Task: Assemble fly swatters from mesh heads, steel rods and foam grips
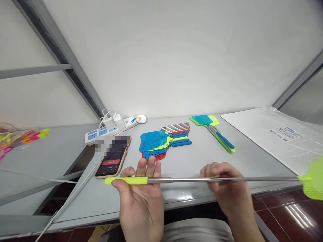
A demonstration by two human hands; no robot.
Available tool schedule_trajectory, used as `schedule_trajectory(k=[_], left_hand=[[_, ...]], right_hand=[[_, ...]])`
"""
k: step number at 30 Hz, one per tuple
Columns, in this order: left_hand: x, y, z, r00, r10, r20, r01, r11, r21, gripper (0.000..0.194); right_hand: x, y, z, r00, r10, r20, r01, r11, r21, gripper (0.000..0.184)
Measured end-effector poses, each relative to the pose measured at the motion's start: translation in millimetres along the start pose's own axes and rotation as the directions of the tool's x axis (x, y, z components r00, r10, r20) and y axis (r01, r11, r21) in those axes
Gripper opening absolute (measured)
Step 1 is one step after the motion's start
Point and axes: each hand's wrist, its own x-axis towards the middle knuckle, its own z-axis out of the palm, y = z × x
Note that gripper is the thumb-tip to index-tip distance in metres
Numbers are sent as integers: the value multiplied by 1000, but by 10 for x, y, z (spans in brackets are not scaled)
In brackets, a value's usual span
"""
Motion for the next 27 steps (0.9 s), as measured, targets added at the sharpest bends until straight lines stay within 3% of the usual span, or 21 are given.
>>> schedule_trajectory(k=[2, 4, 7, 9, 10, 12, 15, 17, 20, 23, 27], left_hand=[[39, 38, -18, 998, 41, -38, -41, 999, 9, 45], [70, 63, -31, 994, 79, -73, -78, 997, 18, 44], [114, 67, -38, 989, 115, -97, -112, 993, 31, 39], [134, 32, -37, 987, 130, -96, -127, 991, 38, 38], [134, -3, -36, 986, 142, -91, -139, 990, 38, 37], [98, -111, -35, 984, 163, -72, -161, 986, 40, 38], [-43, -318, -39, 996, 85, -1, -85, 995, 51, 37], [-141, -415, -42, 998, 4, 55, -7, 999, 52, 35], [-183, -413, -42, 997, -37, 67, 35, 998, 43, 34], [-115, -302, -37, 997, -72, 11, 72, 997, 20, 33], [-43, -210, -18, 993, -96, -73, 95, 995, -9, 33]], right_hand=[[35, -62, -105, 989, -43, -141, 55, 995, 81, 39], [95, -122, -210, 942, -61, -330, 105, 987, 119, 43], [202, -174, -320, 793, -86, -603, 160, 985, 69, 45], [264, -163, -315, 700, -99, -707, 167, 986, 27, 43], [285, -139, -279, 678, -102, -728, 162, 987, 13, 42], [299, -57, -143, 711, -115, -694, 135, 990, -26, 41], [252, 113, 138, 885, -44, -463, 29, 999, -38, 43], [197, 206, 284, 953, 58, -298, -55, 998, 18, 48], [137, 261, 351, 980, 124, -157, -124, 992, 10, 47], [134, 248, 296, 987, 149, -55, -149, 989, -3, 41], [207, 200, 200, 987, 155, -36, -146, 973, 176, 60]])
